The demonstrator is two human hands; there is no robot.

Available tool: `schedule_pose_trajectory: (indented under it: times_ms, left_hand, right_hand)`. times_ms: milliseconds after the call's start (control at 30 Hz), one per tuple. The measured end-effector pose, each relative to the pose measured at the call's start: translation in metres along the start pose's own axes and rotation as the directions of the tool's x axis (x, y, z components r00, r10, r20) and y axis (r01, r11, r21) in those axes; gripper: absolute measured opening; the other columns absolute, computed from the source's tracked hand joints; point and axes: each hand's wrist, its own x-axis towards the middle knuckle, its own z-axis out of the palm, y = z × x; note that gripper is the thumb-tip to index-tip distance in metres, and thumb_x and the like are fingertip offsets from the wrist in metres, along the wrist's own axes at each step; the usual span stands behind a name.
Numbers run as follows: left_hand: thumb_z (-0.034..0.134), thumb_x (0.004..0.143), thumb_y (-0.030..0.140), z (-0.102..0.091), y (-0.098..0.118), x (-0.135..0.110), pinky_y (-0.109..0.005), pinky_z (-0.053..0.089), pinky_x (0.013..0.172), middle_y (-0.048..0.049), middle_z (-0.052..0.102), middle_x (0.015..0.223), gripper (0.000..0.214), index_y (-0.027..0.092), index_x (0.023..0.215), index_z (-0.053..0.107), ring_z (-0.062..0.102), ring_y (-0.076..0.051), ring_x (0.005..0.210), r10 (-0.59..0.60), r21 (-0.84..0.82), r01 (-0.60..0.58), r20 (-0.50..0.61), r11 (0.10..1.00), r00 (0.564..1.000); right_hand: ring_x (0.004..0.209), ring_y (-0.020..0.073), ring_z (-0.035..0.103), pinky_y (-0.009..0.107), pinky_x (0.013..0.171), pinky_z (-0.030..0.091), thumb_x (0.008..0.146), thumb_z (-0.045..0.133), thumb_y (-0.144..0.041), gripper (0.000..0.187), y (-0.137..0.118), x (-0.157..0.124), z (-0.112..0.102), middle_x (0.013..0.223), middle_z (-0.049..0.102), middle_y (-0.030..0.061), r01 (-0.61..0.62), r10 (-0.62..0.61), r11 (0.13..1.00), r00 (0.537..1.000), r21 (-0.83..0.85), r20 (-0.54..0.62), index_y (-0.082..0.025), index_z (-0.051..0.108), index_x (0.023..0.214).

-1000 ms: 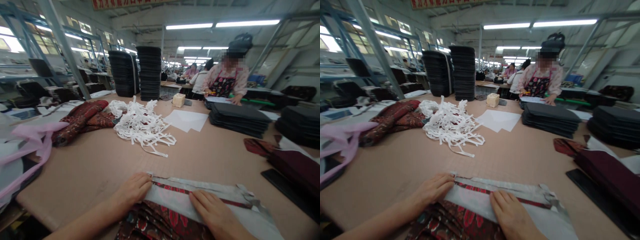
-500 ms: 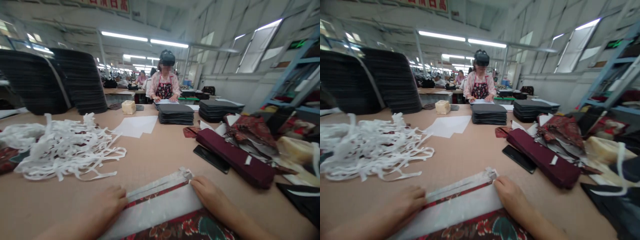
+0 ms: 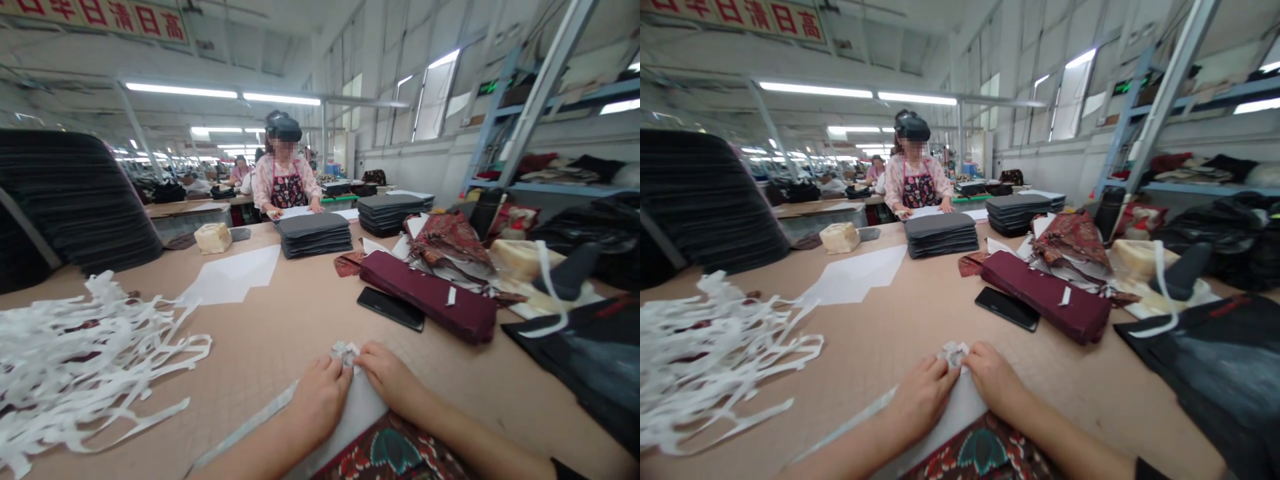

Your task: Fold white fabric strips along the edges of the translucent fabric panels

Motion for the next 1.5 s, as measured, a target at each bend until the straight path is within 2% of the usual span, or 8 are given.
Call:
schedule_pose_trajectory:
  times_ms: [167, 333, 600, 867, 1100, 1300, 1400, 1500]
  left_hand:
    - [0.044, 0.084, 0.017, 0.003, -0.001, 0.000, -0.037, 0.043, 0.074, -0.0077, 0.055, 0.095, 0.032, 0.019, 0.115, 0.051, 0.049, -0.024, 0.086, -0.023, -0.031, 0.023, -0.001, 0.999, 1.000]
    - [0.046, 0.079, 0.012, -0.001, 0.000, -0.003, -0.037, 0.043, 0.077, -0.0074, 0.054, 0.096, 0.032, 0.019, 0.110, 0.054, 0.048, -0.023, 0.087, -0.054, -0.073, 0.055, 0.008, 0.996, 0.998]
    - [0.047, 0.079, 0.015, -0.001, 0.000, 0.000, -0.037, 0.043, 0.078, -0.0078, 0.053, 0.096, 0.036, 0.019, 0.115, 0.051, 0.046, -0.024, 0.089, -0.044, -0.070, 0.045, 0.020, 0.997, 0.999]
    - [0.047, 0.080, 0.016, -0.007, 0.002, 0.000, -0.037, 0.042, 0.079, -0.0072, 0.054, 0.098, 0.039, 0.019, 0.119, 0.049, 0.046, -0.024, 0.090, -0.050, -0.043, 0.053, 0.073, 0.998, 0.996]
    - [0.047, 0.080, 0.016, -0.009, 0.004, -0.002, -0.037, 0.042, 0.077, -0.0067, 0.054, 0.097, 0.032, 0.020, 0.111, 0.053, 0.047, -0.024, 0.089, -0.062, -0.032, 0.065, 0.077, 0.997, 0.995]
    - [0.041, 0.088, 0.018, -0.015, 0.004, -0.017, -0.035, 0.041, 0.078, -0.0054, 0.056, 0.096, 0.025, 0.021, 0.108, 0.055, 0.049, -0.022, 0.087, -0.130, -0.048, 0.137, 0.130, 0.989, 0.983]
    - [0.040, 0.089, 0.020, -0.028, 0.002, -0.032, -0.034, 0.041, 0.078, -0.0058, 0.057, 0.095, 0.022, 0.021, 0.100, 0.059, 0.051, -0.022, 0.089, -0.203, -0.060, 0.219, 0.207, 0.974, 0.957]
    - [0.048, 0.082, 0.018, -0.049, -0.003, -0.056, -0.031, 0.041, 0.077, -0.0060, 0.059, 0.093, 0.017, 0.019, 0.093, 0.060, 0.053, -0.021, 0.087, -0.301, -0.078, 0.333, 0.270, 0.940, 0.915]
  right_hand:
    - [0.083, 0.0174, 0.053, 0.029, 0.078, 0.044, 0.081, 0.043, -0.003, 0.025, 0.003, 0.002, 0.002, 0.084, 0.057, 0.0053, -0.020, 0.021, 0.998, 0.999, 0.064, -0.026, -0.015, 0.065, 0.085]
    - [0.083, 0.0174, 0.053, 0.029, 0.077, 0.044, 0.082, 0.044, -0.002, 0.024, 0.004, 0.003, 0.002, 0.083, 0.057, 0.0054, -0.036, 0.038, 0.997, 0.999, 0.072, -0.022, -0.015, 0.064, 0.085]
    - [0.083, 0.0171, 0.054, 0.028, 0.077, 0.043, 0.083, 0.044, -0.005, 0.022, 0.002, 0.003, 0.001, 0.083, 0.058, 0.0055, -0.044, 0.047, 0.996, 0.999, 0.084, -0.026, -0.015, 0.064, 0.084]
    - [0.070, 0.0147, 0.053, 0.024, 0.063, 0.037, 0.079, 0.050, -0.011, 0.012, 0.000, 0.025, -0.004, 0.074, 0.058, 0.0022, -0.222, 0.228, 0.973, 0.967, -0.064, 0.112, -0.017, 0.059, 0.072]
    - [0.057, 0.0133, 0.046, 0.023, 0.052, 0.026, 0.066, 0.054, -0.009, 0.009, 0.008, 0.050, -0.005, 0.060, 0.055, -0.0012, -0.192, 0.214, 0.975, 0.943, -0.107, 0.256, -0.018, 0.054, 0.064]
    - [0.059, 0.0116, 0.049, 0.020, 0.052, 0.028, 0.072, 0.050, -0.009, 0.009, 0.010, 0.051, -0.012, 0.063, 0.057, -0.0027, -0.192, 0.198, 0.980, 0.936, -0.049, 0.290, -0.018, 0.054, 0.073]
    - [0.060, 0.0124, 0.051, 0.020, 0.052, 0.028, 0.072, 0.057, -0.016, 0.006, 0.011, 0.049, -0.010, 0.064, 0.057, -0.0028, -0.205, 0.204, 0.978, 0.939, -0.028, 0.276, -0.019, 0.053, 0.075]
    - [0.062, 0.0135, 0.052, 0.021, 0.054, 0.029, 0.072, 0.058, -0.016, 0.006, 0.014, 0.049, -0.006, 0.065, 0.058, -0.0018, -0.200, 0.198, 0.980, 0.948, -0.019, 0.249, -0.019, 0.053, 0.073]
